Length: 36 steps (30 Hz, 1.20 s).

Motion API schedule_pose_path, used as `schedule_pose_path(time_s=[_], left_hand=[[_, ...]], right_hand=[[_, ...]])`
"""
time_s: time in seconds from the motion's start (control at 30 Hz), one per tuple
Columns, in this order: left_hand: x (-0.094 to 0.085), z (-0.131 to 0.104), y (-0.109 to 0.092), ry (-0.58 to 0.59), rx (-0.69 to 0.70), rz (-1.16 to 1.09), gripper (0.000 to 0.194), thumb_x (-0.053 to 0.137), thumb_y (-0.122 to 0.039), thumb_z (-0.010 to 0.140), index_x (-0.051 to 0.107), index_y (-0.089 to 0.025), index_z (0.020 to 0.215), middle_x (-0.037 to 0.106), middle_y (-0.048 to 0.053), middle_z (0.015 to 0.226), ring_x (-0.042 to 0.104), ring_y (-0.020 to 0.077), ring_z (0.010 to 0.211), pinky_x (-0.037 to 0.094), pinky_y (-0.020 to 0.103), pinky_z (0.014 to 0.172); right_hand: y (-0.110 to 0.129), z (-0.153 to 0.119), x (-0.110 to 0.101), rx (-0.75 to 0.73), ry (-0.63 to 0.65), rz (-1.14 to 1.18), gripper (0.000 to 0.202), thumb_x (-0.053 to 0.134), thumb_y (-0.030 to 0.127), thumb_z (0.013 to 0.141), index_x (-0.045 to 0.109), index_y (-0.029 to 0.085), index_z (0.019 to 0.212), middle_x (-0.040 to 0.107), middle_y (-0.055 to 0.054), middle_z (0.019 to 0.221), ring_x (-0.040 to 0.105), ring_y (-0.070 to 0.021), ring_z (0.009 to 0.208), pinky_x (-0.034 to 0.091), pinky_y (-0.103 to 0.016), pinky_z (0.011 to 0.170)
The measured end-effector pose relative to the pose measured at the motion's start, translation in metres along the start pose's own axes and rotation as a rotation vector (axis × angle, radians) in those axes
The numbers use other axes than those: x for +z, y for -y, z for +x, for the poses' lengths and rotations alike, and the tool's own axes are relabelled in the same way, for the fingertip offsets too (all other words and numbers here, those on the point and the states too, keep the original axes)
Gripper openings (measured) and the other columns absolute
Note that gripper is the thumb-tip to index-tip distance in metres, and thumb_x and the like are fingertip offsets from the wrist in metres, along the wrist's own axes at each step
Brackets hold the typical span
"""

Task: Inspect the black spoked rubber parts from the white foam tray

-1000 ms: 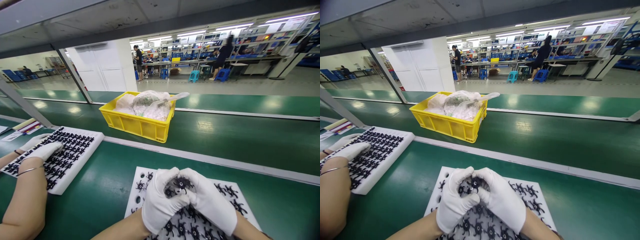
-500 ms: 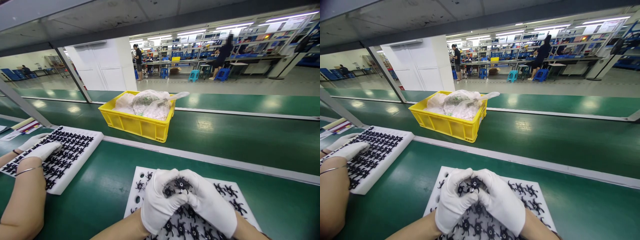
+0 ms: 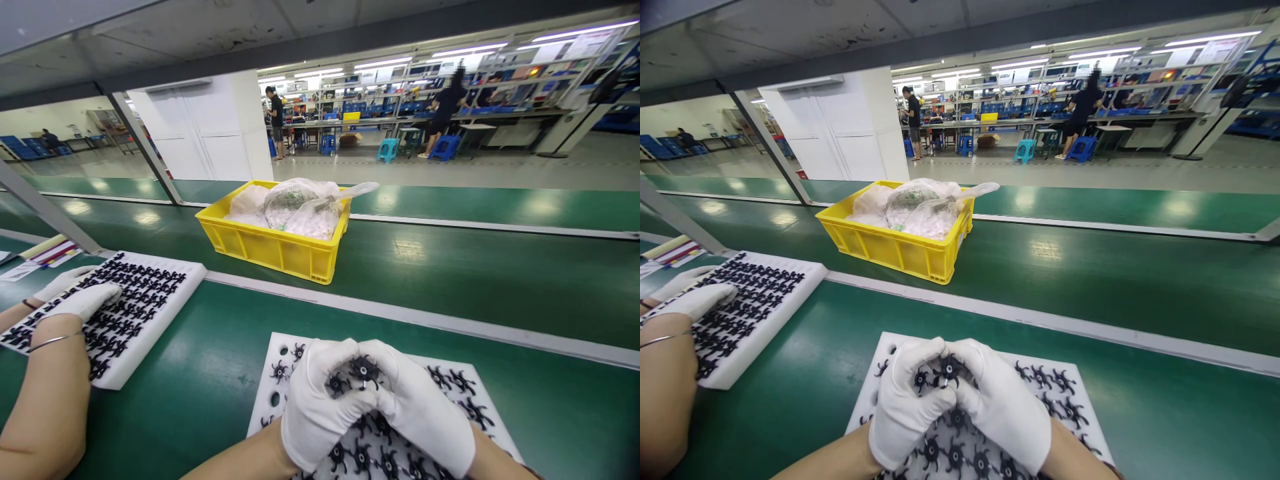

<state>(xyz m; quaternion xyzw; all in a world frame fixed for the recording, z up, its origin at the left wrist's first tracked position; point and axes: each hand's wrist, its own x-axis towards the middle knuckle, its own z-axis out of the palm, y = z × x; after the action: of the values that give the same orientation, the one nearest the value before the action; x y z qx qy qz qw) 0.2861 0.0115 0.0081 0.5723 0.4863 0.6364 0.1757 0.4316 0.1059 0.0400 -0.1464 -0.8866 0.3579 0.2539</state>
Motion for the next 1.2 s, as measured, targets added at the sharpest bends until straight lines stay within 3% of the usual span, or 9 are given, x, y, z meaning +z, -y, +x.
schedule_pose_path(time_s=[0.1,0.23,0.37,0.73,1.2], left_hand=[[0.0003,0.0002,-0.0002,0.001,-0.009,0.003,0.054,0.073,-0.027,0.079,0.05,-0.03,0.127,0.058,0.006,0.108,0.062,0.0217,0.1,0.054,0.032,0.085],[0.0003,-0.0004,0.0005,0.0,-0.003,0.003,0.053,0.073,-0.028,0.079,0.05,-0.029,0.127,0.058,0.007,0.108,0.062,0.0224,0.1,0.055,0.033,0.086],[-0.0002,-0.0016,0.0022,0.002,-0.004,-0.006,0.054,0.073,-0.028,0.078,0.05,-0.028,0.127,0.058,0.007,0.108,0.061,0.0222,0.101,0.054,0.032,0.087],[0.0003,-0.003,0.0043,0.001,0.008,-0.045,0.055,0.074,-0.027,0.078,0.05,-0.026,0.128,0.056,0.006,0.11,0.06,0.0198,0.102,0.053,0.029,0.088],[0.0013,-0.0053,0.0049,0.002,-0.008,-0.056,0.054,0.074,-0.025,0.078,0.05,-0.026,0.127,0.055,0.006,0.11,0.059,0.0192,0.103,0.052,0.027,0.089]], right_hand=[[-0.0022,-0.0017,0.0006,0.005,0.01,0.008,0.042,0.028,0.06,0.098,0.049,0.026,0.111,0.058,-0.006,0.096,0.059,-0.0206,0.091,0.049,-0.033,0.085],[-0.0046,-0.0038,0.0016,0.046,0.042,0.014,0.018,0.04,0.037,0.099,0.049,0.026,0.111,0.057,-0.005,0.1,0.057,-0.02,0.095,0.047,-0.032,0.087],[-0.0041,-0.0036,0.0021,0.059,0.054,0.022,0.016,0.043,0.027,0.096,0.049,0.025,0.111,0.057,-0.006,0.101,0.056,-0.0209,0.097,0.047,-0.034,0.088],[-0.0029,-0.0033,0.0023,0.026,0.03,0.024,0.036,0.031,0.053,0.1,0.047,0.026,0.118,0.056,-0.005,0.102,0.056,-0.0198,0.094,0.047,-0.034,0.084],[-0.004,-0.0045,0.0026,0.017,0.026,0.028,0.042,0.03,0.057,0.098,0.047,0.027,0.122,0.056,-0.005,0.102,0.056,-0.0192,0.094,0.047,-0.033,0.084]])
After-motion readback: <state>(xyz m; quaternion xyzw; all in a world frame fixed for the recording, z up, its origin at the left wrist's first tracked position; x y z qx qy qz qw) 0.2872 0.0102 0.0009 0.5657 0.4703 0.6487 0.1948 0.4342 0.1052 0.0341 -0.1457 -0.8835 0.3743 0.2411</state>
